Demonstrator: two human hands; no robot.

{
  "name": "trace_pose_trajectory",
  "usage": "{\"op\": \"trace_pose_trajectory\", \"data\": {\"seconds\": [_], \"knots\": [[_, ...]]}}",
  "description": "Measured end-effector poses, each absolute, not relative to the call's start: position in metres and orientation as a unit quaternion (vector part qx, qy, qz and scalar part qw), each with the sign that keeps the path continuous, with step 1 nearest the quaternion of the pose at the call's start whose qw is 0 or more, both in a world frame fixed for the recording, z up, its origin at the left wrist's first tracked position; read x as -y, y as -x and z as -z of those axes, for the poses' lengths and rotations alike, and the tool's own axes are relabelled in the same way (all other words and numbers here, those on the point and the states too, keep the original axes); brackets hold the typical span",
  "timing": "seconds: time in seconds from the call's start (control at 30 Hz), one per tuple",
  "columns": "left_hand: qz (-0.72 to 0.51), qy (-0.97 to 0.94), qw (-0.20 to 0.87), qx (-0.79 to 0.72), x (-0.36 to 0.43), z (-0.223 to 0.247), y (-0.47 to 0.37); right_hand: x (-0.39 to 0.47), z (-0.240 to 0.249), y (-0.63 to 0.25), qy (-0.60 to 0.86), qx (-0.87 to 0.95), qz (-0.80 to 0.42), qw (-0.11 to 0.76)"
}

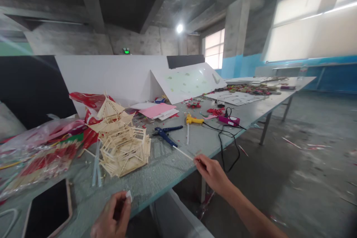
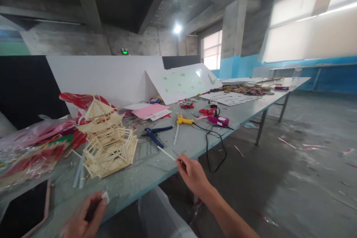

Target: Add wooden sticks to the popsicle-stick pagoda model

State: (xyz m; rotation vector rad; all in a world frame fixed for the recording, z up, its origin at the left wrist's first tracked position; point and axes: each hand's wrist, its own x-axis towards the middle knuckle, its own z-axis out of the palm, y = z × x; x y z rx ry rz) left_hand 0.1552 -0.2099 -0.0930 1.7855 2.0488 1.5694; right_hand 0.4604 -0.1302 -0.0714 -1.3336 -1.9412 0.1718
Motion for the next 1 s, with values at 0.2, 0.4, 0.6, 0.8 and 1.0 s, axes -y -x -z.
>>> {"op": "trace_pose_trajectory", "data": {"seconds": [0.2, 0.4, 0.6, 0.8, 1.0], "knots": [[-0.489, -0.575, 0.009, -0.656, 0.211, 0.088, -0.157, 0.114, 0.037, -0.499, 0.597, 0.614, 0.049, 0.514], [-0.469, -0.579, 0.001, -0.667, 0.211, 0.088, -0.155, 0.132, 0.021, -0.517, 0.576, 0.605, 0.103, 0.541], [-0.447, -0.600, 0.029, -0.662, 0.208, 0.091, -0.145, 0.115, 0.009, -0.508, 0.548, 0.686, 0.089, 0.470], [-0.462, -0.594, 0.014, -0.658, 0.209, 0.090, -0.148, 0.021, -0.047, -0.472, 0.612, 0.745, 0.077, 0.253], [-0.477, -0.589, 0.013, -0.653, 0.207, 0.097, -0.152, -0.101, -0.077, -0.426, 0.647, 0.752, 0.025, 0.124]]}}
